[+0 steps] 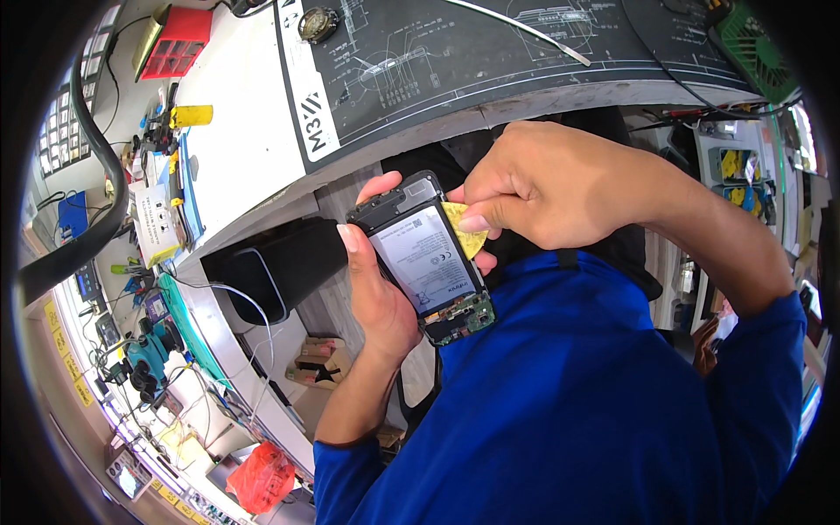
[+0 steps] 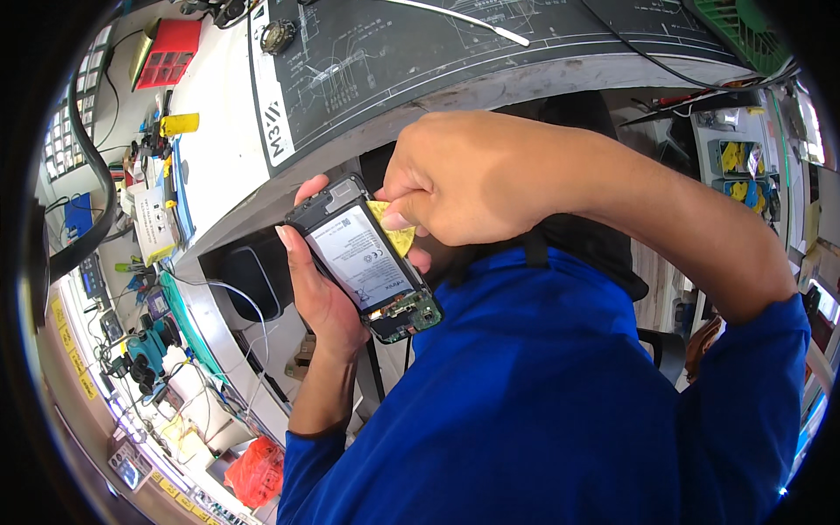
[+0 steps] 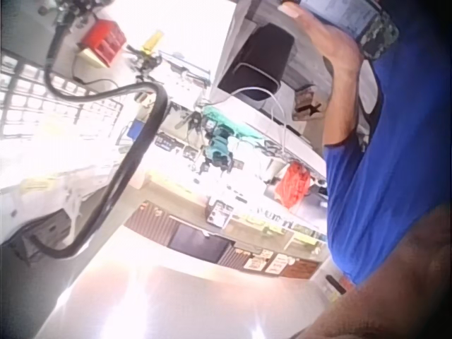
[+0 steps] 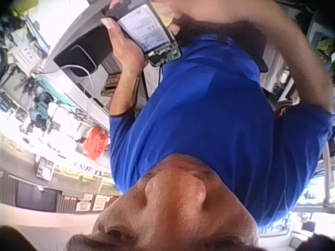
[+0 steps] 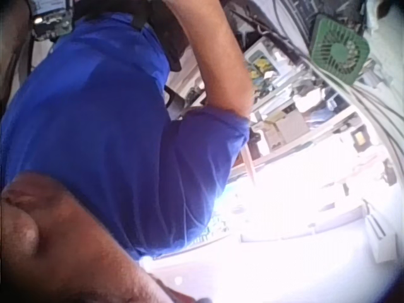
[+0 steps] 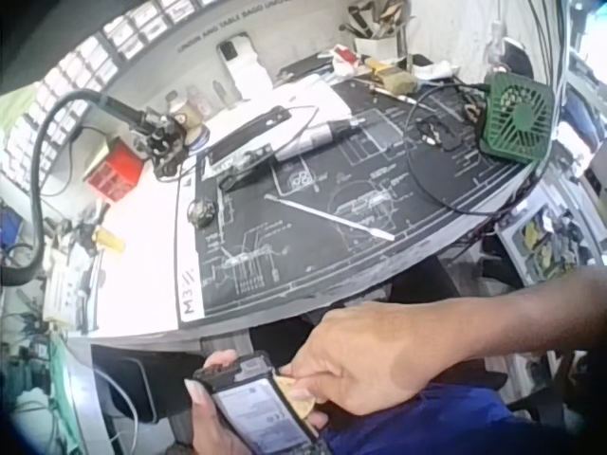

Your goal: The person uses a yellow plastic pry tool to separate the battery from the internal frame of a disassembled smartphone. They repeatedly slide the tool along the battery edges to loosen adhesive and then lift the battery slightly to check separation.

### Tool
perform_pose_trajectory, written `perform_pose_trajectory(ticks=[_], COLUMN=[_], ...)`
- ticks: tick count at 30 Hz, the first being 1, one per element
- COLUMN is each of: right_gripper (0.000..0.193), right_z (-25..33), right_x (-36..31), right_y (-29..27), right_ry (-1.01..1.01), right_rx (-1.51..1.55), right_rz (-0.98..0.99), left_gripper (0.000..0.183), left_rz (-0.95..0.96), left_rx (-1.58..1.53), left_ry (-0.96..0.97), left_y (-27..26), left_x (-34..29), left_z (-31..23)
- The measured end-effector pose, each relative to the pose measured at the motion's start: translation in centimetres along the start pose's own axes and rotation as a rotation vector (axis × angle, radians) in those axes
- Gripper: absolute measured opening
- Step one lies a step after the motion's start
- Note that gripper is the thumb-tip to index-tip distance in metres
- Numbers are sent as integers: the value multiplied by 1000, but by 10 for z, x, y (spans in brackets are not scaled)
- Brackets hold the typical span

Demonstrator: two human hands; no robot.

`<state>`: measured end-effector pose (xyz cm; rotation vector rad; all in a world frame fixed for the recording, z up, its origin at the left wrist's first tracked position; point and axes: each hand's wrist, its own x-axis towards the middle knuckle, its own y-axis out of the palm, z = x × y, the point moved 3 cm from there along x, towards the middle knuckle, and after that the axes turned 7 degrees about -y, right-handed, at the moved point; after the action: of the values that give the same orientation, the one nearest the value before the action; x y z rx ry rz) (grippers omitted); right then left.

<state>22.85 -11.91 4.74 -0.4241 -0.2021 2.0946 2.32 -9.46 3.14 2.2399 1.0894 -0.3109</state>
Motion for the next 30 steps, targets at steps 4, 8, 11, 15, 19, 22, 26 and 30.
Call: perform_pose_trajectory(ticks=[4,8,11,15,19,22,26,30], right_gripper=[33,25,23,28,29,28,28,28], right_z=[4,5,7,13,17,16,16,15], right_x=[1,0,-8,-18,-26,-29,-30,-28], right_y=[0,12,17,17,20,21,15,13], right_ry=[24,-169,-203,-165,-168,-168,-164,-181], right_rx=[10,111,177,179,204,151,133,167], right_rz=[-71,-251,-291,-292,-342,-347,-322,-301], left_gripper=[72,64,64,61,62,63,64,63], left_rz=[76,-38,22,68,85,124,98,100], left_rx=[-84,-200,-251,-260,-265,-245,-243,-171], left_ry=[31,153,131,122,154,167,160,167], left_y=[-9,-1,-2,-4,-2,-3,5,3], left_x=[1,0,-2,-5,-7,-6,-7,-10], left_z=[1,-11,-11,-2,2,7,5,3])
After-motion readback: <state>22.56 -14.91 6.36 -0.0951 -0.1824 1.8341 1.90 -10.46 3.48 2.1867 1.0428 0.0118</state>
